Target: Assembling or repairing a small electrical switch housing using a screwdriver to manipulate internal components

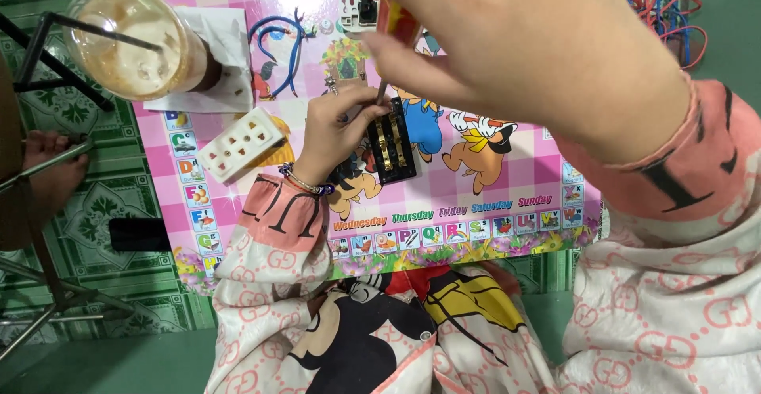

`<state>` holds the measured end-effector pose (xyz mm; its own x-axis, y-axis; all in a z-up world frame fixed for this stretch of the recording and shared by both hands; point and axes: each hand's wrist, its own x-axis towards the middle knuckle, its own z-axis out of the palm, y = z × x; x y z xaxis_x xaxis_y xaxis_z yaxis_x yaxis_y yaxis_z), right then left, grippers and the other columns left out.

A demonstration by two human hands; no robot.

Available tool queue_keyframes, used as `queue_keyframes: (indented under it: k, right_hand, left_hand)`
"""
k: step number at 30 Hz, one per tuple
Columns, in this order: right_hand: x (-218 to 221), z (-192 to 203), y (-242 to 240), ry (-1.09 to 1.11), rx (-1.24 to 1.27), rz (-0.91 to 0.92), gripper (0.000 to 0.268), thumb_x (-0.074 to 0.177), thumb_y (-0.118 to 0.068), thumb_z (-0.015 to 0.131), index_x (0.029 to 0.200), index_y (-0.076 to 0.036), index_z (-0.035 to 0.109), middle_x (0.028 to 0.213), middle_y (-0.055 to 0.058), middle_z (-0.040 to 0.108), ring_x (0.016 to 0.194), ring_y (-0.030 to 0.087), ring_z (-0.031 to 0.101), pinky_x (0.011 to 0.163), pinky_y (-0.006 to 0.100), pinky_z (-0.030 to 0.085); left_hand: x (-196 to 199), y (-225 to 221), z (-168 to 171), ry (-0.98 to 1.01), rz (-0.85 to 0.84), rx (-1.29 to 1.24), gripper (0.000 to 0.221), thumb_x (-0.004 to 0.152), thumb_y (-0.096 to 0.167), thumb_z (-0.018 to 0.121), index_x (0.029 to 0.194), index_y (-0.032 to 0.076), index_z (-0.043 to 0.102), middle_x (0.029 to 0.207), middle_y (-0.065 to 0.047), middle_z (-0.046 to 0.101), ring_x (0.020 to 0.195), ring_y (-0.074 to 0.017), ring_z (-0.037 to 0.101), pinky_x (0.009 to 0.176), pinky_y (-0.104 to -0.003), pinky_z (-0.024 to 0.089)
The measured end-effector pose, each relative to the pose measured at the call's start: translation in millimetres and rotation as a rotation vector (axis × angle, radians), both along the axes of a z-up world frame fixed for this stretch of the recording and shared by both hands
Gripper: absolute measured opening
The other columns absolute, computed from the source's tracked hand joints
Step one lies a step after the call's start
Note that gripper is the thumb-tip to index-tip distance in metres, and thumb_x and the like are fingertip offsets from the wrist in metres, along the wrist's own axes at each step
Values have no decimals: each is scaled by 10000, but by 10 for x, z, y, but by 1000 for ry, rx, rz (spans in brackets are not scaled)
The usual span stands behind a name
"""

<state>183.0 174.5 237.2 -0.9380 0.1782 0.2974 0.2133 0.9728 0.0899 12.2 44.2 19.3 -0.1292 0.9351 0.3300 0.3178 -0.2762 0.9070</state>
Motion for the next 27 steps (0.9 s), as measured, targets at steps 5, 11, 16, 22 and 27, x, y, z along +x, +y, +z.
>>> queue_keyframes:
  k: [5,11,16,22,27]
  right_hand:
    - [-80,124,-30,-65,-225,48,232,1148,-238,830,1194,-84,662,928,41,684,614,243,583,533,370,433]
    - [-20,106,-96,-59,-138,39,252,1145,-259,853,1214,-101,669,961,18,676,700,236,601,593,374,433]
    - [-19,99,-44,-16,-263,83,179,1130,-107,782,1272,-24,712,1039,9,766,669,218,606,556,350,435]
    - [18,16,-64,1,-94,-36,279,1304,-359,817,1156,-136,741,1004,-45,749,621,213,575,533,348,412]
    - [-25,66,-61,39,-143,24,252,1165,-188,825,1325,-41,697,1037,13,756,662,204,594,553,331,416]
  left_hand:
    - [-16,0,26,-11,0,2,178,791,-46,807,932,-3,707,887,-64,732,743,-167,627,711,-275,501]
    - [-35,6,-70,11,-8,10,232,770,-11,844,959,1,710,895,-63,711,712,-168,570,676,-281,455]
    - [-81,-11,-58,38,-64,-4,288,861,-59,752,1142,1,734,998,-84,769,764,-167,650,712,-269,516]
    - [-62,21,-40,-56,-65,-39,154,832,-69,756,975,-20,732,882,-75,741,725,-156,646,689,-253,512]
    - [-28,20,-50,-3,32,-37,179,778,29,855,842,14,689,823,-52,700,707,-162,583,692,-279,472]
